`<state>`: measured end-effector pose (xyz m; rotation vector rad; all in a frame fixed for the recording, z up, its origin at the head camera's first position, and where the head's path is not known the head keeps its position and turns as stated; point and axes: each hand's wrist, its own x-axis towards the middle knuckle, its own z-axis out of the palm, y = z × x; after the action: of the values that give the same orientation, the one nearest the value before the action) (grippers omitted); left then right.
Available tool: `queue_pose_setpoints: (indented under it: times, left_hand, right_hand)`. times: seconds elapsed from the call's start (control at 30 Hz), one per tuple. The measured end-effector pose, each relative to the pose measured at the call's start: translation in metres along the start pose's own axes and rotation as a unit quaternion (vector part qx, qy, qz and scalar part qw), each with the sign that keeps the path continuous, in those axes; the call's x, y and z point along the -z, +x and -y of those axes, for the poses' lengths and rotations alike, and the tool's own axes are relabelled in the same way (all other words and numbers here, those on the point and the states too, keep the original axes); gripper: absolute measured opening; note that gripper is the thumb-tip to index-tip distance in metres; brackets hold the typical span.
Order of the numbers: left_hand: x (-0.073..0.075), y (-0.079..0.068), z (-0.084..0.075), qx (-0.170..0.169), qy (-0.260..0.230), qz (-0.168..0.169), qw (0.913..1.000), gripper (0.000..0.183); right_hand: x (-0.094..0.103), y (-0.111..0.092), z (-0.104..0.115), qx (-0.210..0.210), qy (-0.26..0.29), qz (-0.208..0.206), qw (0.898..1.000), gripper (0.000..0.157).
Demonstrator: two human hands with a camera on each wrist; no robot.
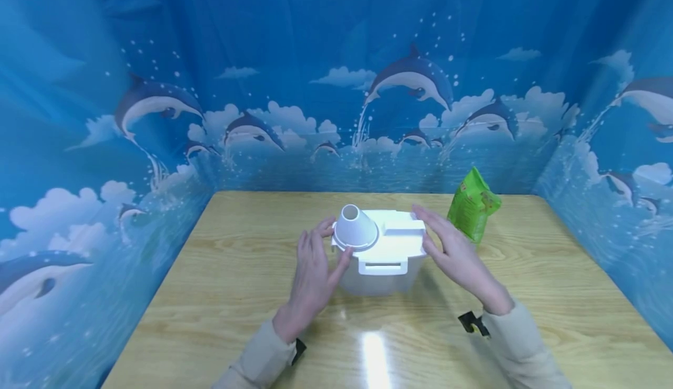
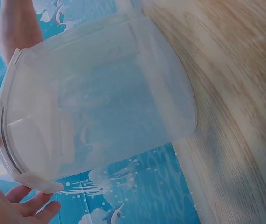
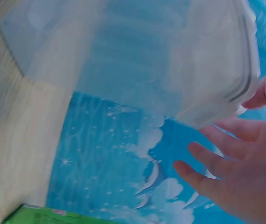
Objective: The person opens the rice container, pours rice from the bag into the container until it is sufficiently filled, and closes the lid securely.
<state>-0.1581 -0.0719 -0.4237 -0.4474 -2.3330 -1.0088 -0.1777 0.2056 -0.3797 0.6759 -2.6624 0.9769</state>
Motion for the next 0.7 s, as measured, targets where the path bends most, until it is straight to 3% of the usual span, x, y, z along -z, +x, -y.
queue_pose_setpoints:
  times: [0.17,0.27,0.37,0.5,0.7]
  left_hand:
    - [0.0,0.0,0.0,-0.003,0.005,0.001,1.0,0.054]
    - [0.0,0.0,0.0,-0.004,0.013,0.0,0.9999,0.055]
    - [0.001,0.001,0.0,-0.004,0.018,-0.001,0.9998,0.055]
    - [0.0,0.001,0.0,-0.008,0.02,-0.002,0.9998,0.055]
    - [0.002,0.003,0.001,-0.025,0.016,-0.003,0.9996,0.057]
  right_hand:
    - [-0.007,0.001,0.018,0.065,-0.056,-0.077,0.993,0.054]
    - [-0.016,0.004,0.027,0.13,-0.112,-0.109,0.979,0.05]
    - [-0.026,0.007,0.035,0.169,-0.163,-0.11,0.966,0.057]
    - [-0.036,0.007,0.04,0.173,-0.215,-0.096,0.956,0.071]
    - [-0.042,0.005,0.04,0.169,-0.242,-0.099,0.95,0.071]
